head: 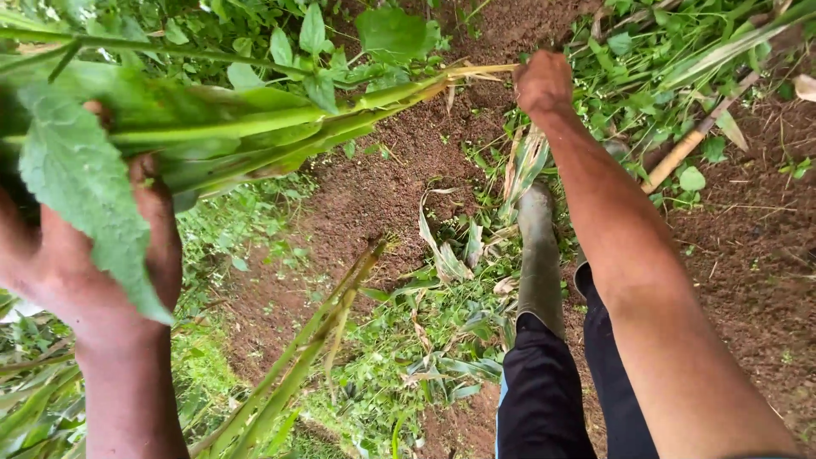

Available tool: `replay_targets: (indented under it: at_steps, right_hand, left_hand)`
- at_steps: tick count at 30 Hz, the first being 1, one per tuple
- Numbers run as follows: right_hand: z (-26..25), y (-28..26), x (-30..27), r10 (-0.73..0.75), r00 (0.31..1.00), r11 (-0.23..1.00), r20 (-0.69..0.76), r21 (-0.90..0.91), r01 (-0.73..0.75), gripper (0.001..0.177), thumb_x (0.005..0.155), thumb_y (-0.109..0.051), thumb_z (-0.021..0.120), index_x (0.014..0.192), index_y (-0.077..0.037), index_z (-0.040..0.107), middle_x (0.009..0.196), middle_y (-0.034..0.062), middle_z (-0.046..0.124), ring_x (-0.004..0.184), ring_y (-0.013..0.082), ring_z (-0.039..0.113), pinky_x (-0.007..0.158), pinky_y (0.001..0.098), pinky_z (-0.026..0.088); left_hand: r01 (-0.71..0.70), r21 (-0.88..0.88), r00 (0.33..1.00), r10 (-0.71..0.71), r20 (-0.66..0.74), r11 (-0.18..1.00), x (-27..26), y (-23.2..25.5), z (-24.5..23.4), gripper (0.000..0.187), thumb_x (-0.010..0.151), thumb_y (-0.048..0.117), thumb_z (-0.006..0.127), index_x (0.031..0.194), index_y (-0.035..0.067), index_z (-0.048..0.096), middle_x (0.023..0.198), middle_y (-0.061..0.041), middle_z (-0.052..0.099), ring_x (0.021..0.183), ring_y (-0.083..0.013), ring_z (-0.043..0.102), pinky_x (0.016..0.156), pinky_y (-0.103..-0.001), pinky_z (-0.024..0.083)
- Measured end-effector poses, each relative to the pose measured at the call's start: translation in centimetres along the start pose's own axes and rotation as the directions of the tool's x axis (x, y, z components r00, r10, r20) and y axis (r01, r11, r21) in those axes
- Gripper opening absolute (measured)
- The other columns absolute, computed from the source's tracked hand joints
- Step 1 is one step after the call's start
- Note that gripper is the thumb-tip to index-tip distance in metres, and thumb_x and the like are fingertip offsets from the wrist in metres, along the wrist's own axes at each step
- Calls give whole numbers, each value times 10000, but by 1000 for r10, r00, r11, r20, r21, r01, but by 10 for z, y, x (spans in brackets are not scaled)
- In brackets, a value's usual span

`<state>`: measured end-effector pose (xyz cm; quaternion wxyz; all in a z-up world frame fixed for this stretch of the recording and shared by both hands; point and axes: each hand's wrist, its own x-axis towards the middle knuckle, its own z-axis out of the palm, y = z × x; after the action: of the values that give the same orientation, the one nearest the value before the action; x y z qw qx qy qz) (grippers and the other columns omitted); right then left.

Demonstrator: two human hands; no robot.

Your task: The person uses a sickle to loosen soil and remove weeds around corn plants in a garden. They pull weeds by hand, clear the area, and occasionally adjust the corn stalks.

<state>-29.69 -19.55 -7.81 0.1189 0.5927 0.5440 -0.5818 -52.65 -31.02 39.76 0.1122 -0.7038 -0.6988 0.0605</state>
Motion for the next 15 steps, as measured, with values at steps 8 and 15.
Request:
replay_targets:
  at_steps: [8,15]
  right_hand:
    - [-59,-31,-117,-216,924,975,314,27,219,292,1153,-148,480,933,-77,658,676,35,596,468,91,509,384,230,332]
    - [0,-85,-100,-825,565,536,29,360,764,244,1049,-289,480,978,-89,600,1384,207,564,1103,328,633,892,456,506]
  left_hand:
    - [165,135,985,-155,-82,977,-22,1,7,469,938,26,778,1359,-180,793,1382,-385,540,1200,-565,595,990,-557,455]
    - [169,176,985,-161,-61,970,-23,2,11,395,1044,36,763,1436,12,719,1373,-243,639,1229,-402,514,936,-516,423]
